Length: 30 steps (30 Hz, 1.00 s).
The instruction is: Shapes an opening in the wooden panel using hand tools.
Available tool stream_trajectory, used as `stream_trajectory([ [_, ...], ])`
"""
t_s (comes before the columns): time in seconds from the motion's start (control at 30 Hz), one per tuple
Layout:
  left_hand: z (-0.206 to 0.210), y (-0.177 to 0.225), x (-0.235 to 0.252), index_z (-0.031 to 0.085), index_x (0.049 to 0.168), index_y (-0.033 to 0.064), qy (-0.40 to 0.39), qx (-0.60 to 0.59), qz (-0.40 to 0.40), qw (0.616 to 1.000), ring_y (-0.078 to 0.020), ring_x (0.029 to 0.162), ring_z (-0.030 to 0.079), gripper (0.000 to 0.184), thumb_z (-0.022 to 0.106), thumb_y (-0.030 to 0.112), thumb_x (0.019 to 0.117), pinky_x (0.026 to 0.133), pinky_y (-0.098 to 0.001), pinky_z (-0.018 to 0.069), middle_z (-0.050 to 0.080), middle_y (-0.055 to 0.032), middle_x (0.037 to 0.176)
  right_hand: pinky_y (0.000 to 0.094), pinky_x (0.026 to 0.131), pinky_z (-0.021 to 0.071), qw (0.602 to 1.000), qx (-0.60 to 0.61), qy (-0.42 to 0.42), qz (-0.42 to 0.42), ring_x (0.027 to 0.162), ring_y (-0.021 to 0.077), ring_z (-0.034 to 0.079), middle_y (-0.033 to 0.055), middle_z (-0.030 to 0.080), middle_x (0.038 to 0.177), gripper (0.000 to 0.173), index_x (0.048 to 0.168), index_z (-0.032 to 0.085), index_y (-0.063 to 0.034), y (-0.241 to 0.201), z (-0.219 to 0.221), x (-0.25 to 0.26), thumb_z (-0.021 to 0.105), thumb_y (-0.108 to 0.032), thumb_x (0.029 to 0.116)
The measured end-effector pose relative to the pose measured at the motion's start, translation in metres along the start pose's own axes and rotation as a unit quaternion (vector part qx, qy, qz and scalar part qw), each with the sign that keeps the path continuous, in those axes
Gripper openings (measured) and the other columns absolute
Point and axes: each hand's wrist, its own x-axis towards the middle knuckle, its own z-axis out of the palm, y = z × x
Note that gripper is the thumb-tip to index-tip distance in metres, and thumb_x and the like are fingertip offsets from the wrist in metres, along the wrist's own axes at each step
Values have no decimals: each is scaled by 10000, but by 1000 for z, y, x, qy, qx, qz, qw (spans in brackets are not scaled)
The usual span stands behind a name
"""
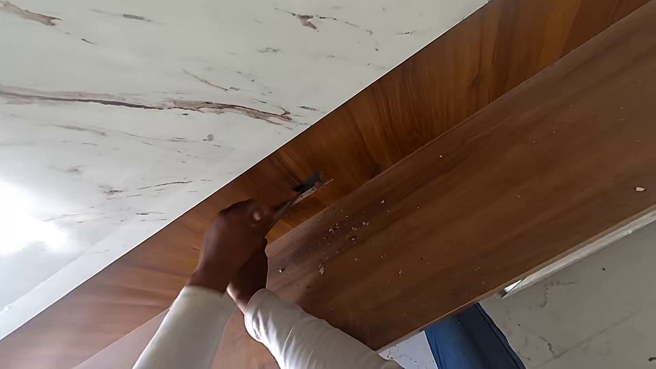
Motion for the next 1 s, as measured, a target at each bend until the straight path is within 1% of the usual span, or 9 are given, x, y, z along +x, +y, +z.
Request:
stream_trajectory([
  [0.13,2,-90,-67,657,1210,33,10,-31,-61,998,-396,954,687,363,657,327,999,809,-651,548,675,-206,1142,470,858,580,997,-20,-36,68,975,290,710,186,686,1063,528,1480,336,-29,-2,5,15,541,-294,1072],
  [0.23,25,-125,-101,630,1257,23,3,-72,-113,991,-371,921,672,410,579,361,1030,769,-613,538,672,-200,1097,472,877,579,994,-39,-51,88,1014,303,711,206,681,1121,542,1511,304,-24,-4,4,13,494,-313,1094],
  [0.33,34,-115,-110,658,1201,45,-15,-95,-108,989,-336,840,674,458,409,407,1073,760,-594,530,684,-165,930,465,828,580,996,-27,-12,84,970,283,709,180,683,1061,399,1405,430,-35,-4,6,12,496,-259,1081],
  [0.43,29,-95,-119,696,1113,59,-27,-51,-101,993,-332,747,661,386,518,375,979,672,-603,509,673,-138,807,477,805,572,997,-2,27,78,939,288,700,178,677,1024,319,1334,497,-32,-6,7,5,475,-231,1087],
  [0.57,5,-63,-120,699,1126,-12,-62,-29,-133,989,-421,818,672,265,603,207,1012,759,-661,501,694,-226,870,453,759,561,996,21,58,69,862,256,685,136,663,927,240,1220,549,-44,-8,10,1,466,-227,1088],
  [0.63,19,-81,-122,687,1041,67,-43,-20,-96,994,-332,731,654,209,584,242,992,652,-589,501,651,-122,773,456,807,559,996,-9,45,75,922,261,694,145,677,966,268,1242,546,-47,-6,8,0,438,-245,1099],
  [0.7,41,-106,-125,691,1056,93,-24,-42,-57,997,-297,740,665,288,509,311,1003,645,-578,518,656,-87,790,479,840,568,994,-68,27,81,990,293,702,175,683,1026,356,1343,473,-32,-2,7,2,403,-292,1111],
  [0.8,63,-125,-122,709,1078,73,23,-54,-37,998,-335,790,696,403,421,353,1059,684,-620,536,691,-128,852,450,883,577,984,-148,3,97,1035,282,710,175,693,1056,477,1398,419,-7,0,9,7,410,-388,1112],
  [1.0,66,-136,-102,710,1143,86,30,-56,-76,995,-497,810,672,294,500,281,1077,673,-753,465,689,-243,869,465,848,591,963,-254,-8,87,1043,320,701,219,647,1143,526,1422,362,28,5,26,29,395,-395,1111],
])
